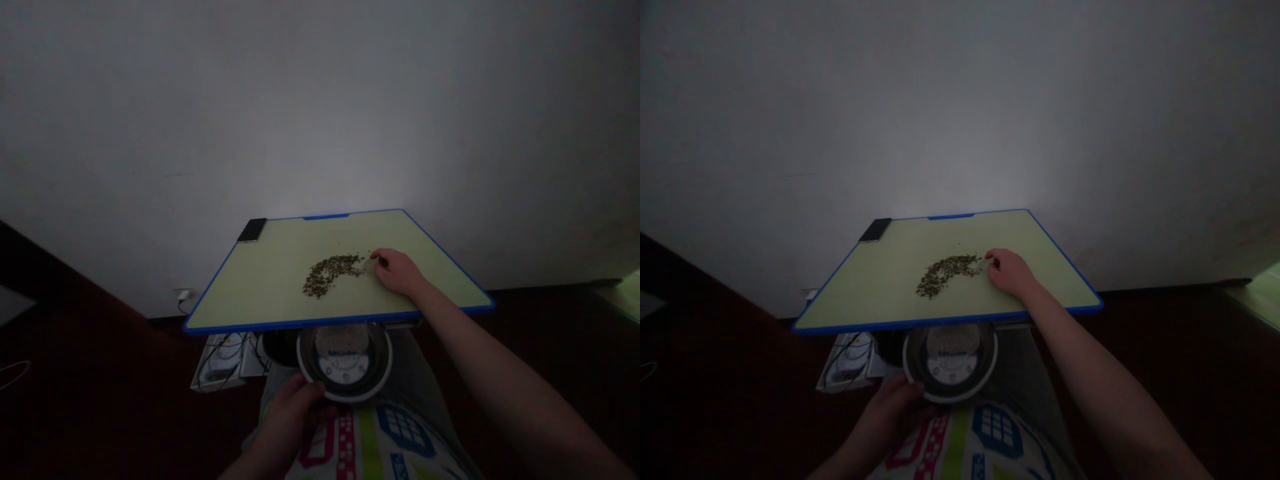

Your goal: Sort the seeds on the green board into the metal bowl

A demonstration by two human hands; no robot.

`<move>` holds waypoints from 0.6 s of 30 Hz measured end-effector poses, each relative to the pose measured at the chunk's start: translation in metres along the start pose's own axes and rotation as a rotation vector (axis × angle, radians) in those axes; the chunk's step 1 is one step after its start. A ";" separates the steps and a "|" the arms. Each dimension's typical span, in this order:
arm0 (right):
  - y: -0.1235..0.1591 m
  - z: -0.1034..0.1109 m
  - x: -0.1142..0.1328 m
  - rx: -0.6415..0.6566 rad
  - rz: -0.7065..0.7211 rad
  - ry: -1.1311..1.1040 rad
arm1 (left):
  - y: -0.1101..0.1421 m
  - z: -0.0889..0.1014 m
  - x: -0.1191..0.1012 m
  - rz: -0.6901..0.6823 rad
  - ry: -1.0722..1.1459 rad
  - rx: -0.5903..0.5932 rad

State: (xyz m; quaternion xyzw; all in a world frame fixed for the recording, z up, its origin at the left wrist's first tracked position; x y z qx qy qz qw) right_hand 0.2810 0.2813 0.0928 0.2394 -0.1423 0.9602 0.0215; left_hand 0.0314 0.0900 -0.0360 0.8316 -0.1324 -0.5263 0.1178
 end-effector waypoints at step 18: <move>0.003 0.000 0.006 0.038 0.024 -0.011 | 0.002 0.000 -0.002 -0.003 -0.015 -0.005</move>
Point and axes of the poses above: each hand's wrist, its own y-axis away from the middle knuckle, its own z-axis out of the back of the hand, x = y × z, the point moved 9 cm from there along -y, towards the middle knuckle, and after that the axes turned 15 degrees about -z, right-handed, at the moved point
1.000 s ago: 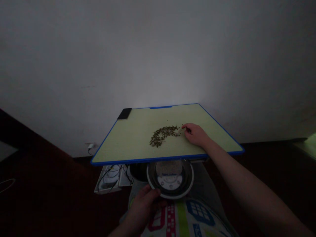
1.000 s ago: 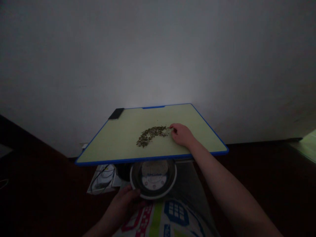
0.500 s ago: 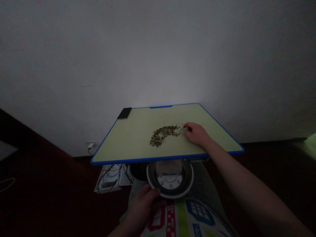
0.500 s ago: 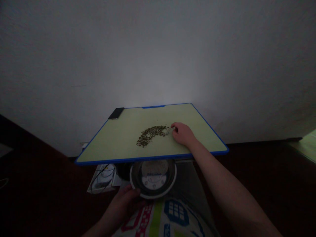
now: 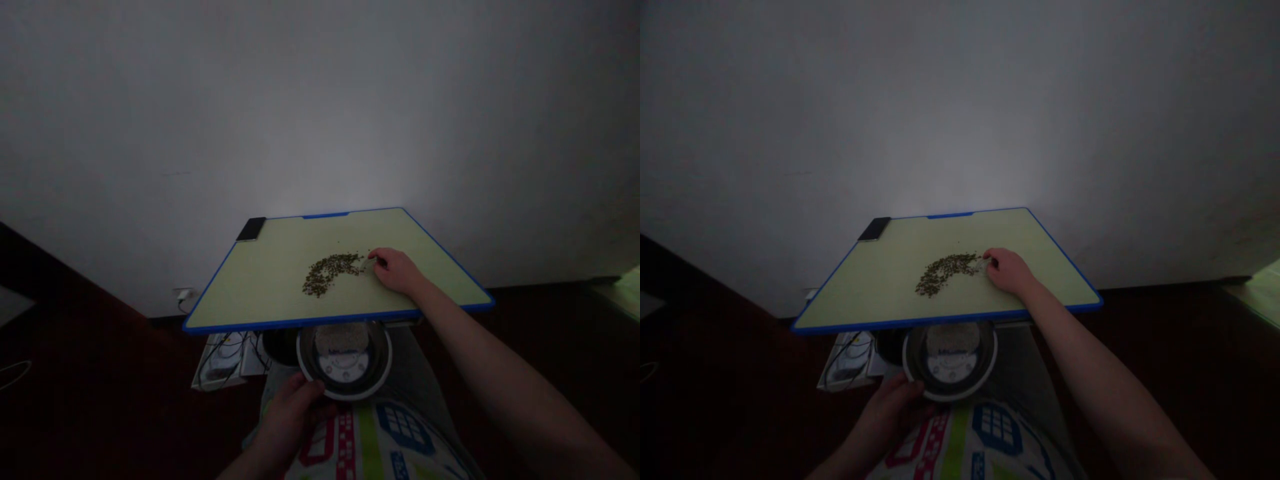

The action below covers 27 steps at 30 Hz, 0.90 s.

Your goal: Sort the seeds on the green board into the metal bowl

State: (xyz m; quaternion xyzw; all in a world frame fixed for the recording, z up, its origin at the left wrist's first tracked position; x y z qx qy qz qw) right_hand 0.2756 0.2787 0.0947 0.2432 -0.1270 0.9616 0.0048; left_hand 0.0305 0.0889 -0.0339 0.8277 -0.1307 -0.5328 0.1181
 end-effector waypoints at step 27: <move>0.001 0.000 0.001 -0.029 0.060 -0.037 | 0.000 0.000 -0.002 0.002 -0.018 -0.009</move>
Point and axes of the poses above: each hand's wrist, its own y-axis away from the middle knuckle, its own z-axis out of the back of the hand, x = y × z, the point moved 9 cm from there along -y, towards the middle knuckle, and after that the axes turned 15 degrees about -z, right-handed, at the moved point
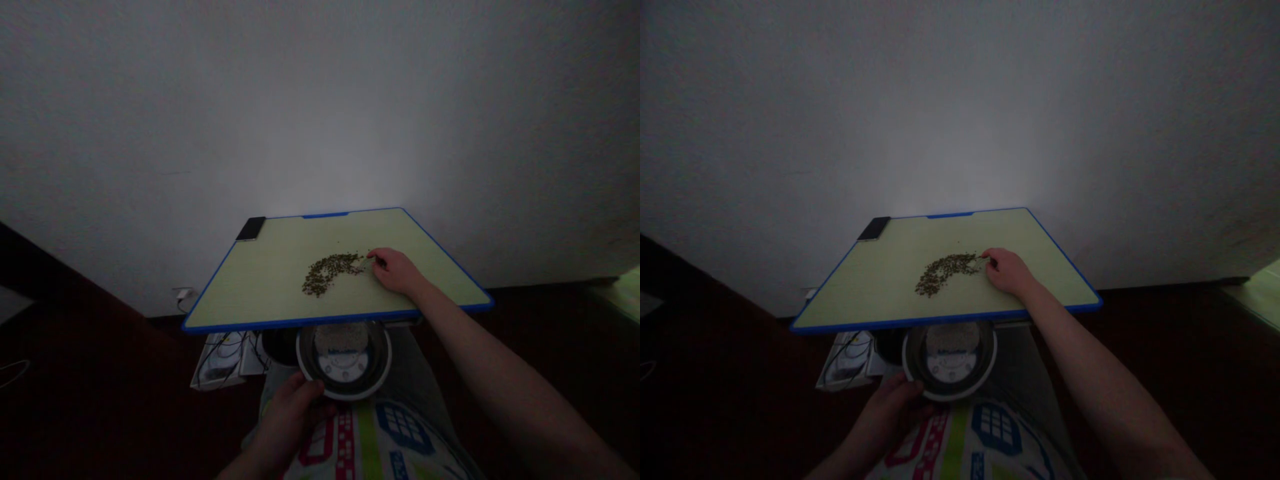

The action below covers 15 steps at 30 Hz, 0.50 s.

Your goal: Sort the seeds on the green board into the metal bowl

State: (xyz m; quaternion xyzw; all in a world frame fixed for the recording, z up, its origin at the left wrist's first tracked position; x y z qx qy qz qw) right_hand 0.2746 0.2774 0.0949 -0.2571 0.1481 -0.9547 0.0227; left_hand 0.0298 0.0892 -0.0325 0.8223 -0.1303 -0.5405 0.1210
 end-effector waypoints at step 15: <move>0.001 0.000 0.004 0.011 0.023 -0.020 | -0.001 0.001 0.004 0.006 0.033 0.012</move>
Point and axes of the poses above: each hand's wrist, its own y-axis away from the middle knuckle, its own z-axis out of the back of the hand, x = y × z, the point moved 9 cm from there along -y, towards the middle knuckle, and after that the axes turned 15 degrees about -z, right-handed, at the moved point
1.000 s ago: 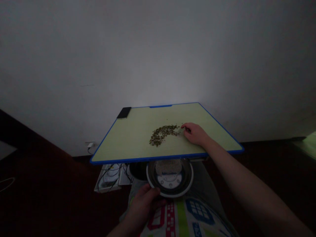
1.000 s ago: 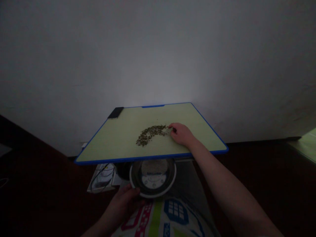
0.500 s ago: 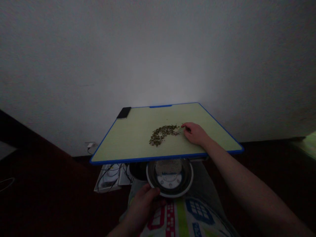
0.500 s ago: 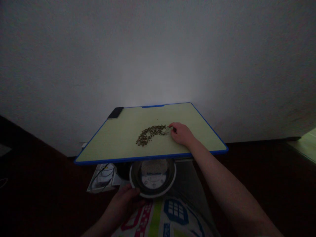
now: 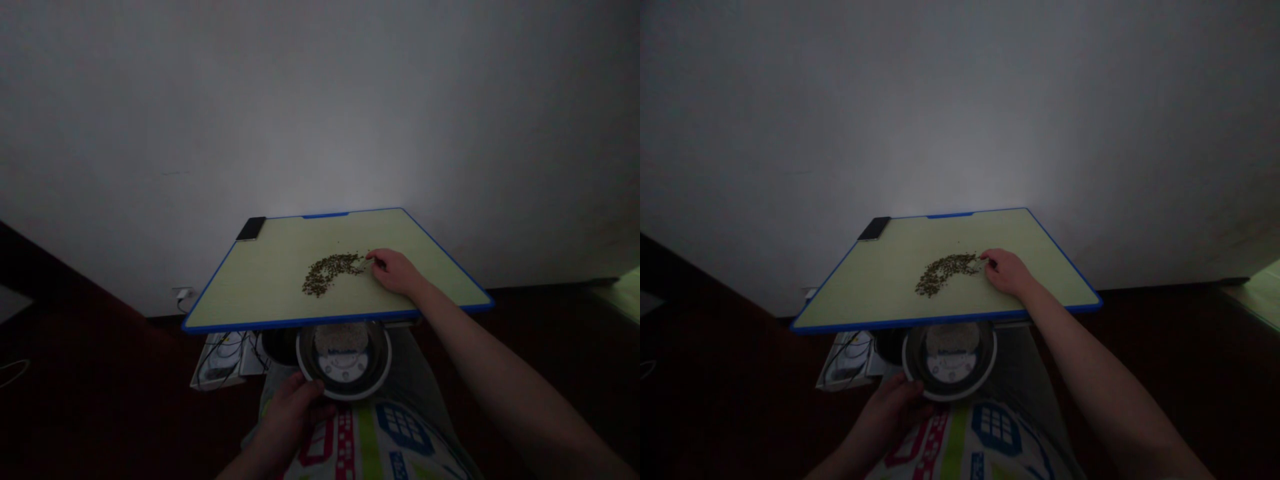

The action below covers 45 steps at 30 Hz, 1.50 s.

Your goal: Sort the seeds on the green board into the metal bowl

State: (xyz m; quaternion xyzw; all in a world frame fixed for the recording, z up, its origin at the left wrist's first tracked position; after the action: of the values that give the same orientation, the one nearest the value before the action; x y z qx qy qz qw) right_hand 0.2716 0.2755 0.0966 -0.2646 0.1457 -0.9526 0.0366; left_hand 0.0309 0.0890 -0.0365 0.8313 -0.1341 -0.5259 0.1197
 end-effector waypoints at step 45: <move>0.001 -0.002 0.004 -0.003 0.009 0.015 | 0.001 -0.002 -0.005 -0.004 -0.010 -0.023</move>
State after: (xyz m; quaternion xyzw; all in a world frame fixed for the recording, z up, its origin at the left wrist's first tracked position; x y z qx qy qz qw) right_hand 0.2677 0.2741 0.0968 -0.2569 0.1484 -0.9541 0.0395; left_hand 0.0303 0.0897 -0.0310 0.8275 -0.1270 -0.5319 0.1272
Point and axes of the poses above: each hand's wrist, its own y-axis away from the middle knuckle, its own z-axis out of the back of the hand, x = y × z, the point moved 9 cm from there along -y, towards the middle knuckle, and after that the axes turned 15 degrees about -z, right-handed, at the moved point
